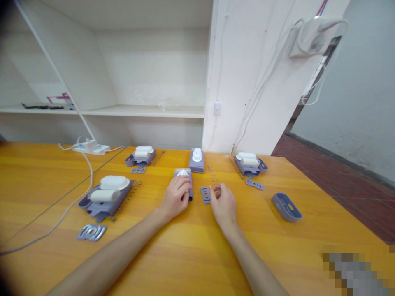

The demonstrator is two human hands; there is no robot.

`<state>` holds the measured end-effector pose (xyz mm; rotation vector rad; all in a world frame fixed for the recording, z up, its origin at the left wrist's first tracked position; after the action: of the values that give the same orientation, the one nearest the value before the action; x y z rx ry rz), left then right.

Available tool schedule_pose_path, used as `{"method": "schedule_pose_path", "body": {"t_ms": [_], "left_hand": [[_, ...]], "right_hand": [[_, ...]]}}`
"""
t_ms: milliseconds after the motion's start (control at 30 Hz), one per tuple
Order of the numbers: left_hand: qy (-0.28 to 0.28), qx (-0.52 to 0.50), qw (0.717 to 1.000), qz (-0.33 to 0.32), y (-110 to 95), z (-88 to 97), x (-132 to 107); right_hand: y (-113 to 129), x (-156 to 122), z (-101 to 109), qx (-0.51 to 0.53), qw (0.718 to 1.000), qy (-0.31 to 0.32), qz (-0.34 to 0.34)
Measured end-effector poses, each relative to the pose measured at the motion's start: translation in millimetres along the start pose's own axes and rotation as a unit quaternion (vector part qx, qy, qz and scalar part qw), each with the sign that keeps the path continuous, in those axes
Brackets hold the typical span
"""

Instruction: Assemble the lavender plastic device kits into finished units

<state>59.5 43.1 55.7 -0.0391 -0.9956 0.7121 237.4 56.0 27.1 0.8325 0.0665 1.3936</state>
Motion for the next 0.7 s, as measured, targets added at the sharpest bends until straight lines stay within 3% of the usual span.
{"method": "schedule_pose_path", "body": {"t_ms": [167, 300, 700], "left_hand": [[0.001, 0.007, 1.0, 0.005, 0.9, -1.0, -0.4], [0.002, 0.009, 1.0, 0.008, 1.5, -1.3, -0.8], [-0.006, 0.017, 1.0, 0.005, 0.6, -0.4, -0.8]], "right_hand": [[15.6, -6.4, -6.4, -0.158, 0.983, 0.003, 0.089], [22.6, -9.9, -10.5, -0.232, 0.967, 0.038, 0.101], [10.6, -3.4, -13.0, -0.227, 0.969, 0.081, 0.061]]}}
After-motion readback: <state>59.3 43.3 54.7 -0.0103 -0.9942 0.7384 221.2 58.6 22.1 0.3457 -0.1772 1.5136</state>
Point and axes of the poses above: each hand's wrist, its own x-axis towards the middle knuckle, its own z-axis out of the back of the hand, y = z × x, the point moved 7 cm from there along x, towards the middle knuckle, and after that the axes turned 11 degrees about -x, right-handed, at the moved point
